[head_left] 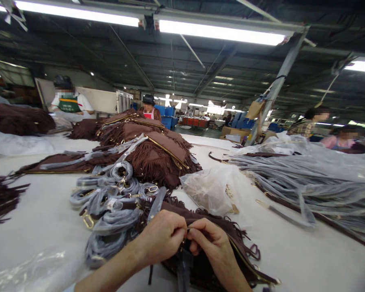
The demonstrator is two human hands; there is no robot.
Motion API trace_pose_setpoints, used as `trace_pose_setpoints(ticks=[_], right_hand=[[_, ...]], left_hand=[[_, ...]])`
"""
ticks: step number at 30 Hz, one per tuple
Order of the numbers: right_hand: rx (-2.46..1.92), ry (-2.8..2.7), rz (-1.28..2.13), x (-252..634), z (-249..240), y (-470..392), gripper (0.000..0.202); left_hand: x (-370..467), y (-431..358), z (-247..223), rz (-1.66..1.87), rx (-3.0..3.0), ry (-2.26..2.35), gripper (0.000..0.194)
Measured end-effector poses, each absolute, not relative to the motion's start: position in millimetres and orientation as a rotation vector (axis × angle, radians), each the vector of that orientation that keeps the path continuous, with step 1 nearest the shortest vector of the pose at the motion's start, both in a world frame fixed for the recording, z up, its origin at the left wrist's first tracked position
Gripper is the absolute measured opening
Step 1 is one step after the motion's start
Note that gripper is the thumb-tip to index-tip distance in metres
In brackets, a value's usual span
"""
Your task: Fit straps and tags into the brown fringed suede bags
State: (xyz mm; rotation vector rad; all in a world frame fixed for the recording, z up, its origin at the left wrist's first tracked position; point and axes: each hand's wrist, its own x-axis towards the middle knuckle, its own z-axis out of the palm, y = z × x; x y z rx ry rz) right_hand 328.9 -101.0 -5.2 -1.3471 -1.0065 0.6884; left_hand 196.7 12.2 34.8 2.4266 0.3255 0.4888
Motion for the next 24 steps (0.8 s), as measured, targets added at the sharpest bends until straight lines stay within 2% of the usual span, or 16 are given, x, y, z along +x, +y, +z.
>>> trace_pose_setpoints(ticks=[12, 24], right_hand=[[-1.383, -1.045, 0.642, 328, -8, -100, 0.034], [-1.653, -1.432, 0.268, 328, -4, -103, 0.021]], left_hand=[[198, 11, 30, 0.49, 2.489, 0.342, 0.024], [206, 3, 20, 0.336, 2.662, 0.522, 0.028]])
